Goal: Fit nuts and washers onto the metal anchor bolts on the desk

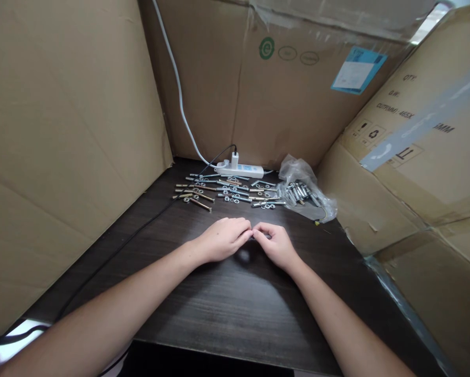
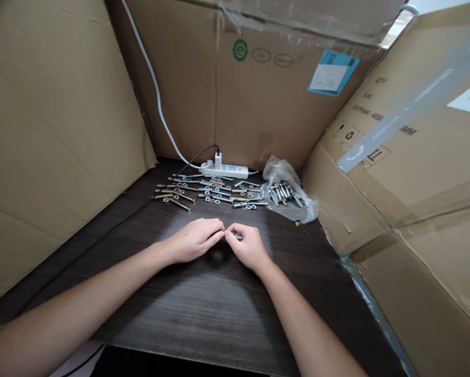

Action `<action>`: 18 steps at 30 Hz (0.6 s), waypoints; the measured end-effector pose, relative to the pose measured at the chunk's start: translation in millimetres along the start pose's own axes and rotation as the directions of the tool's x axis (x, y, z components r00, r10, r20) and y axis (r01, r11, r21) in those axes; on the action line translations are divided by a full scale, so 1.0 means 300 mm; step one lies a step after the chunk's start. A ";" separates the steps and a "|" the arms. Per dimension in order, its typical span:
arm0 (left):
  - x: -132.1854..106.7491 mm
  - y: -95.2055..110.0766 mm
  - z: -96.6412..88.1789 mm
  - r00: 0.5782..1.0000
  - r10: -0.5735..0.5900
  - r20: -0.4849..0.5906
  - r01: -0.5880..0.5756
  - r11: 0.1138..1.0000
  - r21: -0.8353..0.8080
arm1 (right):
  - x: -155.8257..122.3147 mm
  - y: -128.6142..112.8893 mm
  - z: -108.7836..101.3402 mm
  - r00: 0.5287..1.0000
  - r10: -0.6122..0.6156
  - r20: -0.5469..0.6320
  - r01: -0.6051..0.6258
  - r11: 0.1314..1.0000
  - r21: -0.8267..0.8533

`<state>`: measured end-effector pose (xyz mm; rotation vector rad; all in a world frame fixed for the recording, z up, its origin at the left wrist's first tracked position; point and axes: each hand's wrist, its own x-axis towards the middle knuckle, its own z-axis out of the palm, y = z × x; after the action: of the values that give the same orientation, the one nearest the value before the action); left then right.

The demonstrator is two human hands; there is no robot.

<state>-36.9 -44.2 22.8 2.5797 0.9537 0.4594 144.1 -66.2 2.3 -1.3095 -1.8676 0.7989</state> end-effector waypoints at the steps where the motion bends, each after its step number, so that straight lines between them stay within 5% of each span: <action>1: -0.002 0.003 -0.001 1.000 -0.005 -0.001 0.005 1.000 -0.017 | 0.000 0.001 0.000 1.000 -0.001 -0.002 0.001 1.000 0.003; 18: -0.010 0.010 -0.012 0.999 -0.016 -0.038 0.014 0.998 -0.065 | 0.002 0.005 0.002 1.000 -0.001 0.002 0.001 1.000 0.023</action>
<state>-38.9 -47.4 26.6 2.5130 0.9547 0.5289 144.3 -65.3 0.8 -1.2939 -1.8558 0.8192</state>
